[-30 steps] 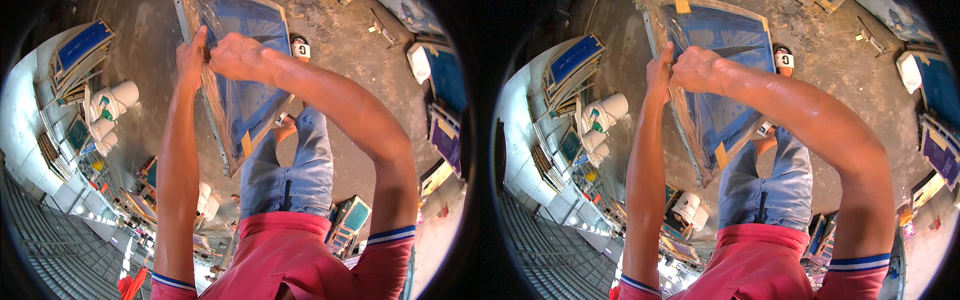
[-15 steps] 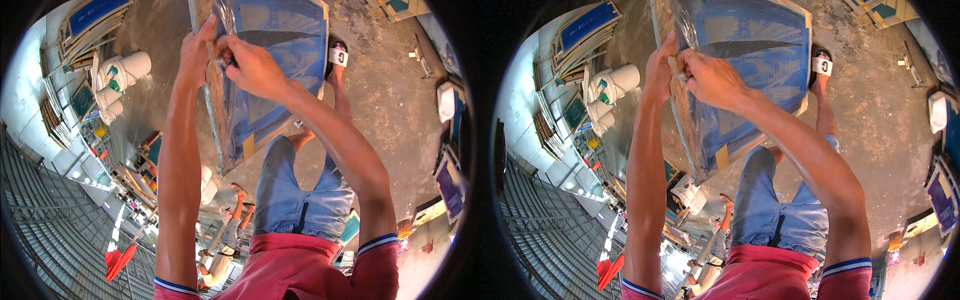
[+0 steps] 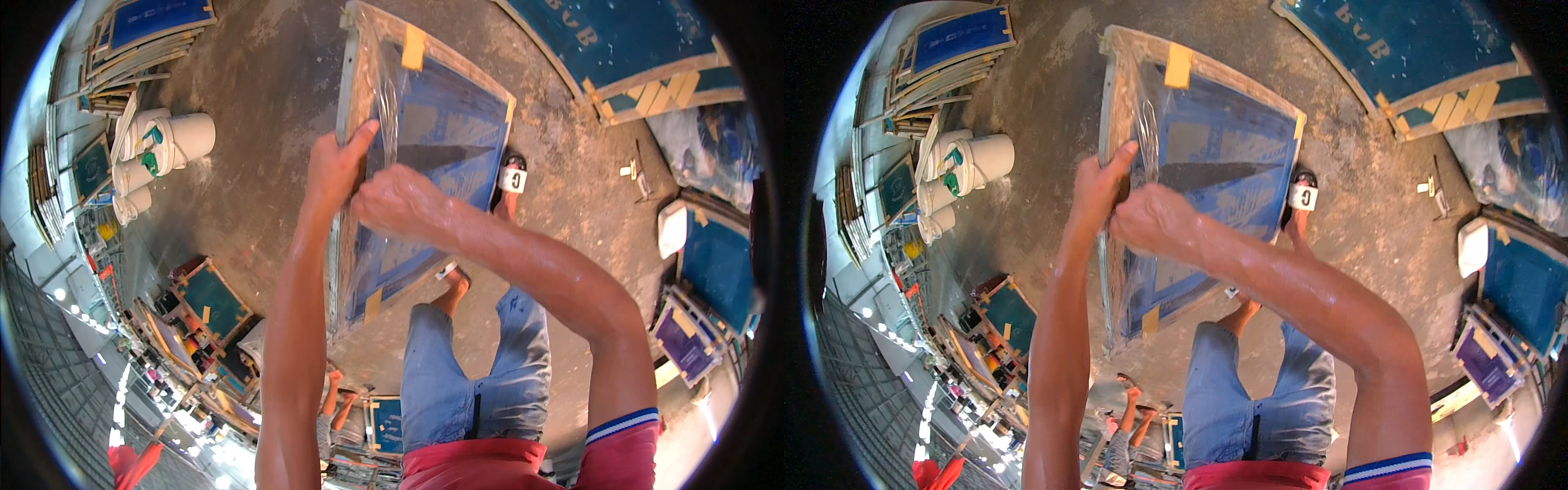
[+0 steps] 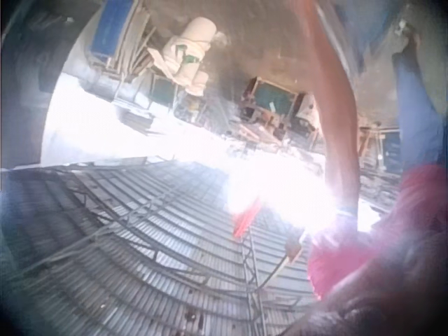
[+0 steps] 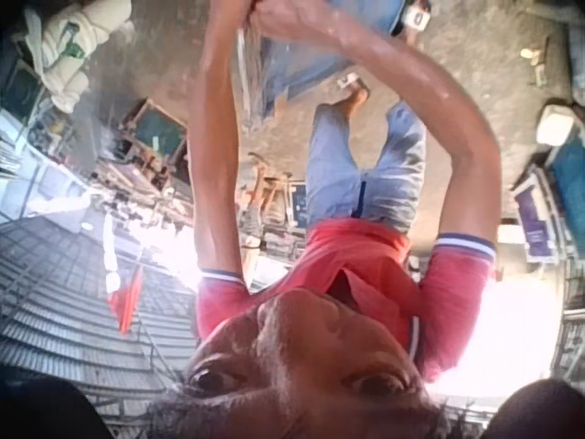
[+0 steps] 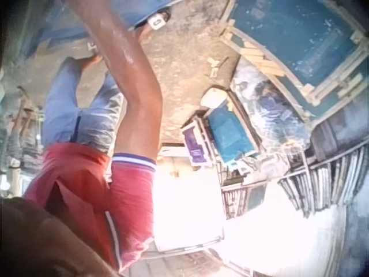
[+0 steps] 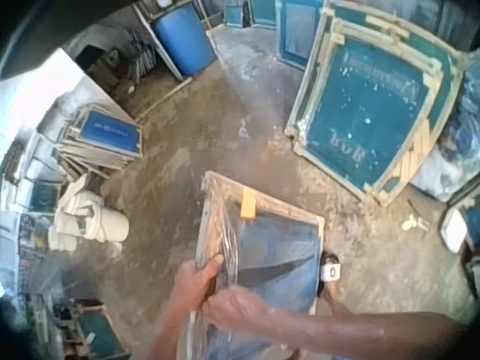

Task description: The person uses a metal scraper to pry and remove a blue mesh screen from a wooden frame. They then peel off plastic wrap and yellow tape from the frame edges, leaving the empty frame and removed materials on the floor.

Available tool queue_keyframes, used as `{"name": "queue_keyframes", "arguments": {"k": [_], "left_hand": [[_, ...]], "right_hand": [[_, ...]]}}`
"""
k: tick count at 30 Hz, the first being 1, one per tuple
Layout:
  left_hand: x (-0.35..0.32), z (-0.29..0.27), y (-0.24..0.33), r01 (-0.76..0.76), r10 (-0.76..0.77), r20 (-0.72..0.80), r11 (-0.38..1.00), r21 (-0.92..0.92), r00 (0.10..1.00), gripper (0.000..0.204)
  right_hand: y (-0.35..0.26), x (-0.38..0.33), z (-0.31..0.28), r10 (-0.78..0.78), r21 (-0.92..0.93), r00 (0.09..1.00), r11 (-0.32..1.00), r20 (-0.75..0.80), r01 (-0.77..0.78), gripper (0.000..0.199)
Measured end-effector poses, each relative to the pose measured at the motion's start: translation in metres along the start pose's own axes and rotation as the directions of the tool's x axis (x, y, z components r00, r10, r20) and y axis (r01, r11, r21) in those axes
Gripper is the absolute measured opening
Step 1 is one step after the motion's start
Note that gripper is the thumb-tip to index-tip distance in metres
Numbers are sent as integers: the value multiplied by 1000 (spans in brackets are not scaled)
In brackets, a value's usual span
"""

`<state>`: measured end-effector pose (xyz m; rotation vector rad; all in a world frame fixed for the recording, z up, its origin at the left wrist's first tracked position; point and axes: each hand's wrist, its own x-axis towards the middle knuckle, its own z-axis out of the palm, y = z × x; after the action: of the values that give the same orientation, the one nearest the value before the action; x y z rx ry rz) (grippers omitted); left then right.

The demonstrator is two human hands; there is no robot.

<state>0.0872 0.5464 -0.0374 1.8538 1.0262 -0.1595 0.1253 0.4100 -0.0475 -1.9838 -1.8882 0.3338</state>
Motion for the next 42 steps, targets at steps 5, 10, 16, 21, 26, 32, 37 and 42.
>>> {"name": "queue_keyframes", "arguments": {"k": [5,10,16,21,26,32,37,42], "left_hand": [[8,-7,-10,-26,26,5,993,112,1000,50],[-3,-3,-14,-119,117,56,992,42,992,49],[5,-4,-7,-19,11,133,998,58,991,55],[3,-13,-43,63,24,111,697,-714,994,66],[-47,-12,-58,-123,163,33,845,-520,986,42],[-44,-10,-54,-255,261,-75,963,80,962,22],[-45,-4,-50,-249,293,-194,943,220,936,37],[-43,-3,-52,-147,172,-170,978,150,970,36]], "right_hand": [[-24,-29,41,-181,271,983,948,29,167,11],[-73,-82,67,-119,607,990,793,77,48,7],[-36,-77,40,-228,490,965,860,126,140,10],[-27,-45,10,-131,400,974,895,-187,197,14],[-46,-49,45,257,656,947,751,-194,-69,25],[-67,-38,49,397,619,870,772,-292,-144,28],[-69,-31,55,381,521,875,833,-299,-185,26],[-72,-29,66,402,544,847,822,-348,-168,31]]}}
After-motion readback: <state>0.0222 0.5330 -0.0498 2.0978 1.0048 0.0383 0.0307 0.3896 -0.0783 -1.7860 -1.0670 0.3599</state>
